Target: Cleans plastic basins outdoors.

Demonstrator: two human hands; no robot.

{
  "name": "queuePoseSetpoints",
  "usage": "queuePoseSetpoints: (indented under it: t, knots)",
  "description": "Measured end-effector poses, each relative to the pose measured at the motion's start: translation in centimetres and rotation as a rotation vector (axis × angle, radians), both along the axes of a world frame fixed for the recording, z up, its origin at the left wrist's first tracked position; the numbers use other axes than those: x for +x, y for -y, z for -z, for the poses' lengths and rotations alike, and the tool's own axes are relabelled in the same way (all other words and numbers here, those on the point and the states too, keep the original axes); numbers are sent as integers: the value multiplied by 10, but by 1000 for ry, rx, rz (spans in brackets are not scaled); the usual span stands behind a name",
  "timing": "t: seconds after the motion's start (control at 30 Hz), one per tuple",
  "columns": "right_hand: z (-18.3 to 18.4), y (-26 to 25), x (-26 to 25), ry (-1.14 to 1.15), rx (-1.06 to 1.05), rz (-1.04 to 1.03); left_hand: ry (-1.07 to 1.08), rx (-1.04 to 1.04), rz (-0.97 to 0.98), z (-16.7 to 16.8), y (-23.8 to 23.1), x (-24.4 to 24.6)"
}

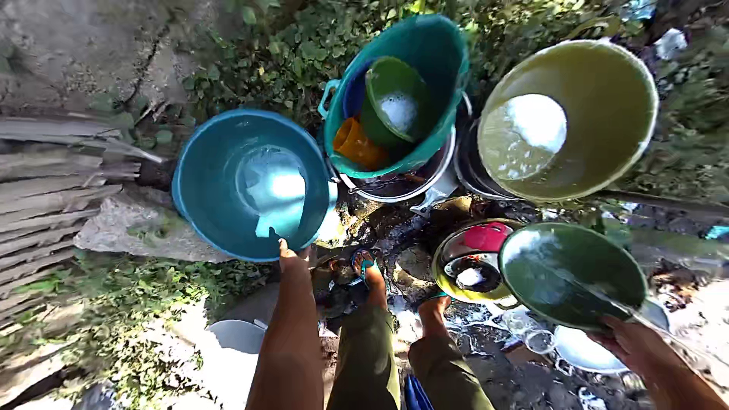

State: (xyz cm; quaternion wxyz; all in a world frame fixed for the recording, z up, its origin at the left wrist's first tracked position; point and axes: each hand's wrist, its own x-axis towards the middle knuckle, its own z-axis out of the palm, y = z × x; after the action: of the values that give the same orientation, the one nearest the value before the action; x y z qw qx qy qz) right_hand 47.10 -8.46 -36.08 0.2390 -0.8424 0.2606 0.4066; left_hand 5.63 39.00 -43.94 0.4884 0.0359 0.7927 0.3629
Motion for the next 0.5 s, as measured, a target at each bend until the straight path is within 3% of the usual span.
queuePoseSetpoints:
  t: [0.17, 0.27, 0.4, 0.5]
  knots:
    - [-16, -32, -22, 58, 83, 304, 19, 21, 263, -28, 22, 6]
    - [-19, -33, -22, 13, 150, 325, -41, -11, 361, -51, 38, 20]
    - [-29, -1, -15, 9, 138, 347, -83, -61, 372, -53, 60, 37]
    - [-43, 18, -9, 76, 106, 293, 19, -77, 663, -73, 114, 92]
